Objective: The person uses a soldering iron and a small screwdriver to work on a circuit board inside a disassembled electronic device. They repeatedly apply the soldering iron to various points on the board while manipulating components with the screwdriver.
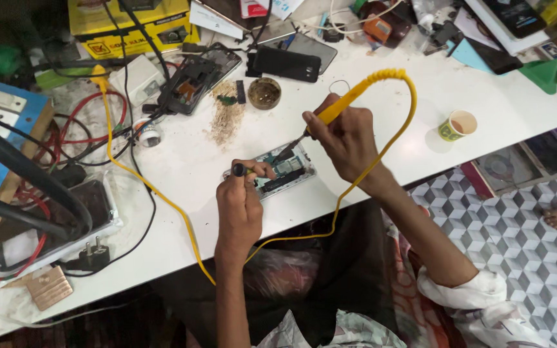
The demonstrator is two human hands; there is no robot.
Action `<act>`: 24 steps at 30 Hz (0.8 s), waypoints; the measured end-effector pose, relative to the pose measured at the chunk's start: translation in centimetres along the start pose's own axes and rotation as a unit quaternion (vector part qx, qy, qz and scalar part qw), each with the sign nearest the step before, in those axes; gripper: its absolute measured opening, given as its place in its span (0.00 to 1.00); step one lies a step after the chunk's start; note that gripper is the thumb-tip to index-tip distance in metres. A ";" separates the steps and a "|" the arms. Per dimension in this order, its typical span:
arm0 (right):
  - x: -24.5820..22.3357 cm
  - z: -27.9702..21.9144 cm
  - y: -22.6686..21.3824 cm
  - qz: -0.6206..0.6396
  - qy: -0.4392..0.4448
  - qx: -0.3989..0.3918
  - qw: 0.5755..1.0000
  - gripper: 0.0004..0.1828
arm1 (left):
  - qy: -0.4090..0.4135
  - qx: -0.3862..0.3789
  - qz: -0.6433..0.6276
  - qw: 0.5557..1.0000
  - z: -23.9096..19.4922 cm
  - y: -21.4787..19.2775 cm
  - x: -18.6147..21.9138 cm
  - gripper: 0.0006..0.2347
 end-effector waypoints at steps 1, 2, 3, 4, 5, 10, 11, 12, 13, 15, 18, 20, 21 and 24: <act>1.0 -0.7 0.2 0.029 0.041 0.001 0.999 0.15 | -0.021 0.002 0.003 1.000 0.0 0.0 -0.2 0.08; 2.0 -1.3 0.4 0.057 0.082 0.003 0.995 0.15 | -0.042 0.004 0.006 0.999 0.0 0.0 -0.4 0.07; 2.5 -1.8 0.1 0.106 0.083 0.051 0.990 0.14 | -0.062 0.007 0.010 0.998 -0.1 0.0 -0.6 0.07; 3.1 -2.2 0.0 0.154 0.082 0.100 0.980 0.13 | -0.077 0.006 0.009 0.997 -0.1 0.0 -0.8 0.07; 3.8 -2.7 -0.2 0.203 0.082 0.147 0.965 0.12 | -0.092 0.005 0.009 0.996 -0.2 0.0 -1.0 0.07; 6.6 -1.4 0.3 0.215 0.055 0.115 0.968 0.12 | -0.020 0.001 0.019 1.000 -0.1 0.0 0.1 0.07; 7.0 -0.9 0.5 0.207 0.047 0.099 0.972 0.13 | -0.024 0.003 0.025 0.999 0.0 0.0 0.1 0.08; 7.5 -0.4 0.7 0.187 0.055 0.089 0.977 0.13 | -0.028 0.005 0.030 0.999 0.0 0.0 0.0 0.08; 7.9 -0.2 1.2 0.168 0.063 0.078 0.981 0.13 | -0.036 0.009 0.029 0.999 -0.1 0.0 0.0 0.08; 8.1 0.6 2.0 0.150 0.065 0.060 0.985 0.13 | -0.047 0.021 0.027 0.998 0.0 -0.1 -0.1 0.08; 7.6 1.5 3.0 0.135 0.035 0.038 0.989 0.12 | -0.034 0.016 0.047 0.998 0.2 -0.1 0.1 0.08; 6.8 1.6 3.4 0.103 0.001 0.020 0.994 0.12 | -0.034 0.013 0.048 0.998 0.1 -0.1 0.1 0.08; 6.6 1.7 3.5 0.066 0.006 0.013 0.998 0.12 | -0.033 0.012 0.047 0.998 0.1 -0.1 0.1 0.08; 5.8 1.6 3.3 -0.013 -0.003 0.000 1.000 0.12 | -0.037 0.009 0.049 0.998 0.0 0.0 -0.1 0.07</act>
Point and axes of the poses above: each hand's wrist, its own z-axis towards the middle knuckle, its own y-axis out of the palm, x = y × z, the point moved 7 cm from there along z, towards the middle knuckle, and after that the axes turned 7 degrees about -z, right-handed, at the moved point
